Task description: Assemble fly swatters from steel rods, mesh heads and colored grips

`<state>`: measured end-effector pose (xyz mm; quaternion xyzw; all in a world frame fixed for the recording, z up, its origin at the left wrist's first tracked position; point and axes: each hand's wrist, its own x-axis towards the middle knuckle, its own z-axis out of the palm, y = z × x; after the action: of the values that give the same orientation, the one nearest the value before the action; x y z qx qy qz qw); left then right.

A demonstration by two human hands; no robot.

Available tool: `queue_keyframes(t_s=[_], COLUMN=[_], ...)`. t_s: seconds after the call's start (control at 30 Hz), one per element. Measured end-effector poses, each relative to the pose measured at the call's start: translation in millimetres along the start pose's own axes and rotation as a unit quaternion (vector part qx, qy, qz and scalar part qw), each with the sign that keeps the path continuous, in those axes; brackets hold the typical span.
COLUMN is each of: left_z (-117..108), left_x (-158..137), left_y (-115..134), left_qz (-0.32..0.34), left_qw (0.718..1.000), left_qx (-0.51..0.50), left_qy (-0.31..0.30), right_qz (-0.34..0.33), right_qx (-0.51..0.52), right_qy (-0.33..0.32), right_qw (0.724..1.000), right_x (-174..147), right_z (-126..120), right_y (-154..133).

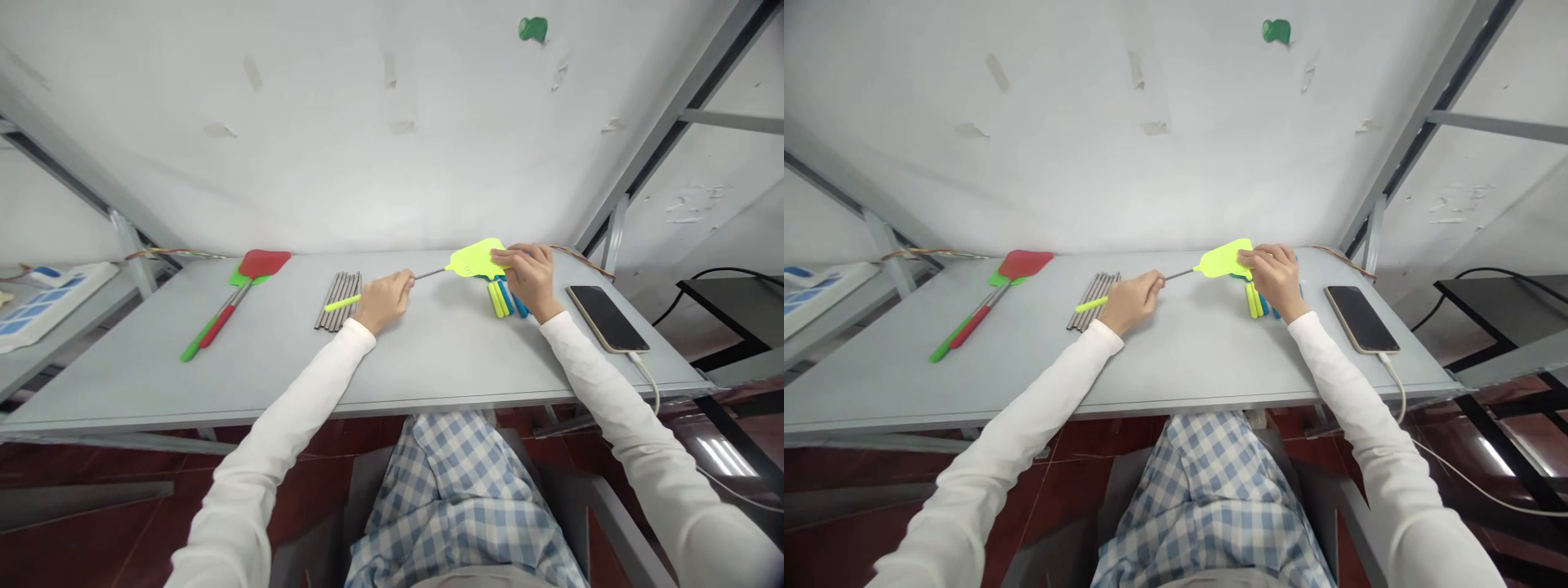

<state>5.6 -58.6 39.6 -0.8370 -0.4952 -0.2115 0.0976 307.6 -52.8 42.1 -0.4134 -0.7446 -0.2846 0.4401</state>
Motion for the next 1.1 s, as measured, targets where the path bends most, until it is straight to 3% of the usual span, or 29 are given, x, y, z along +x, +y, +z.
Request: queue_keyframes(t_s=[0.1,0.27,0.47,0.8,1.1], left_z=[-10.2,-27.8,-38.2,-59.1,-62.8], left_x=[-0.3,1.5,2.4,-14.6,-20.7], left_y=[22.7,43.1,35.9,28.2,19.8], left_qz=[0.022,0.035,0.065,0.059,0.059], left_qw=[0.999,0.994,0.988,0.987,0.987], left_qx=[-0.017,0.074,0.108,0.126,0.124], left_qy=[-0.028,-0.071,-0.089,-0.076,-0.077], right_qz=[0.006,0.003,-0.037,-0.075,-0.058], right_qx=[0.047,0.037,-0.012,-0.077,-0.068], right_qy=[0.011,-0.021,-0.099,-0.037,-0.099], right_qw=[0.999,0.999,0.994,0.994,0.991], right_x=[5.9,12.0,12.5,27.3,38.3], right_z=[-7.7,-23.9,-29.5,-52.6,-49.7], right_y=[-6.6,-4.7,8.7,38.5,34.3])
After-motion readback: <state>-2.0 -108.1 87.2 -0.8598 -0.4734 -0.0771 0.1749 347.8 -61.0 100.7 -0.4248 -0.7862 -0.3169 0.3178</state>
